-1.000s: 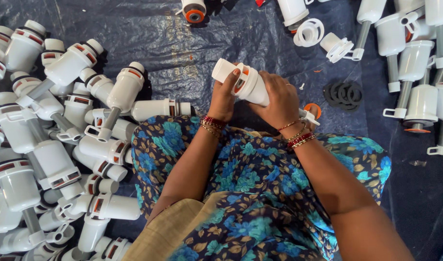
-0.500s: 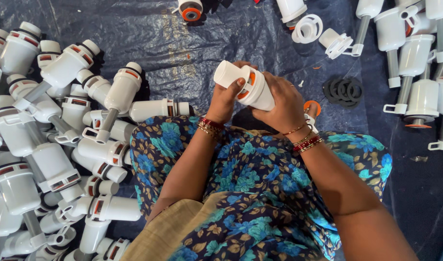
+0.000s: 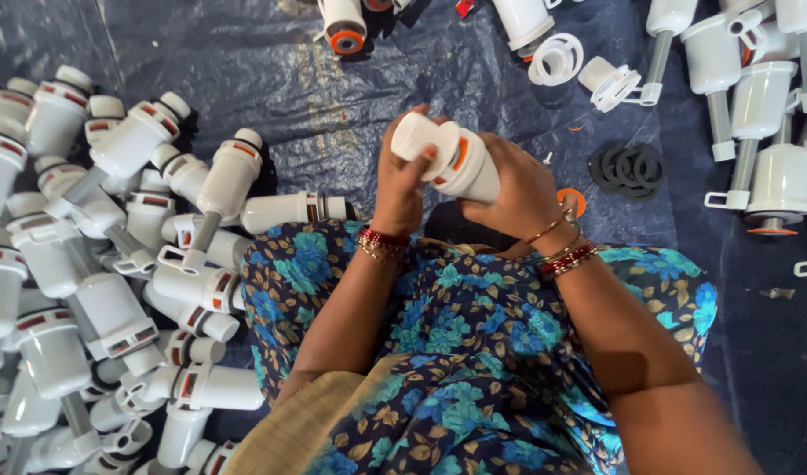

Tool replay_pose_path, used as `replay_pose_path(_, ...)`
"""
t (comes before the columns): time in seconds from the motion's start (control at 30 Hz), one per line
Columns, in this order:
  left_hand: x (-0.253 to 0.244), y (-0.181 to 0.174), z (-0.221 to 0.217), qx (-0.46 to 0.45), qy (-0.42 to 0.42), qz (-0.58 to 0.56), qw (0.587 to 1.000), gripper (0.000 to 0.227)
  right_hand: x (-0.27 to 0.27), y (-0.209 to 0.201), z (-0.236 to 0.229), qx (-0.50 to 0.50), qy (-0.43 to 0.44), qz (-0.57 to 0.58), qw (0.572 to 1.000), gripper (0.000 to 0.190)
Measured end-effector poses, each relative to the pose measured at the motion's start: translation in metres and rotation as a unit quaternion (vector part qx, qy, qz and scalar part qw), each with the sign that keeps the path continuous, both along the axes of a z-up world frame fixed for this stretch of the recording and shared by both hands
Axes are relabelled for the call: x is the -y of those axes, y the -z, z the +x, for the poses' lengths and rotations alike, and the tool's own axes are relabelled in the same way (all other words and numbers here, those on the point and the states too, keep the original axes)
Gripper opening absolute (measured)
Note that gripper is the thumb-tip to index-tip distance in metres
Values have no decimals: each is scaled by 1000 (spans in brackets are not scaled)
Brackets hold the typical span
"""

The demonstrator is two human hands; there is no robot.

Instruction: The person sits on a blue tarp and assembles white cylindrical plastic parts with orange and black rings. They pick up components, fit them together by hand, and place the assembled units aside. The process is repeated with multiple units.

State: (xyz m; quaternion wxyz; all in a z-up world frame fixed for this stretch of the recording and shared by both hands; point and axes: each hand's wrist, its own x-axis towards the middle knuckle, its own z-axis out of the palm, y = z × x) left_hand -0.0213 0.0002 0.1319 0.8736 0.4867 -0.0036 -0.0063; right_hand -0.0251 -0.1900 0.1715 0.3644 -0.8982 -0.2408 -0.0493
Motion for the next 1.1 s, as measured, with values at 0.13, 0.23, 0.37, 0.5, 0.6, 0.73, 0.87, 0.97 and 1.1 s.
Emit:
replay_pose_path(0.13,14,-10,-2,-42,-49,-32,997,41,-5,-4,-6,68,12,-10,998,85)
replay_pose_path(0.23,16,-22,-6,3,-19,16,1000,33,-3,-5,-13,20,17,43,999,76)
replay_pose_path(0.37,12,-43,-7,53,78,24,995,28,13,3,-13,-82,-107,178,975,78)
replay_pose_path(0.5,11,-70,-3,104,130,60,984,28,25,5,-6,-102,-146,215,960,83)
replay_pose_path(0.6,20,-81,-6,88,78,86,989,32,22,2,-8,-89,-110,221,965,84)
replay_pose_path(0.73,42,-79,-13,49,-64,54,995,40,17,-4,-14,63,29,87,994,84)
replay_pose_path(0.87,34,-80,-14,93,57,46,993,37,26,-7,-15,-76,-85,194,974,83)
replay_pose_path(0.97,25,-85,-14,146,102,75,981,40,28,-8,-12,-100,-128,211,964,84)
replay_pose_path(1.1,39,-87,-16,97,-4,113,989,42,21,-14,-14,-37,-29,146,988,86)
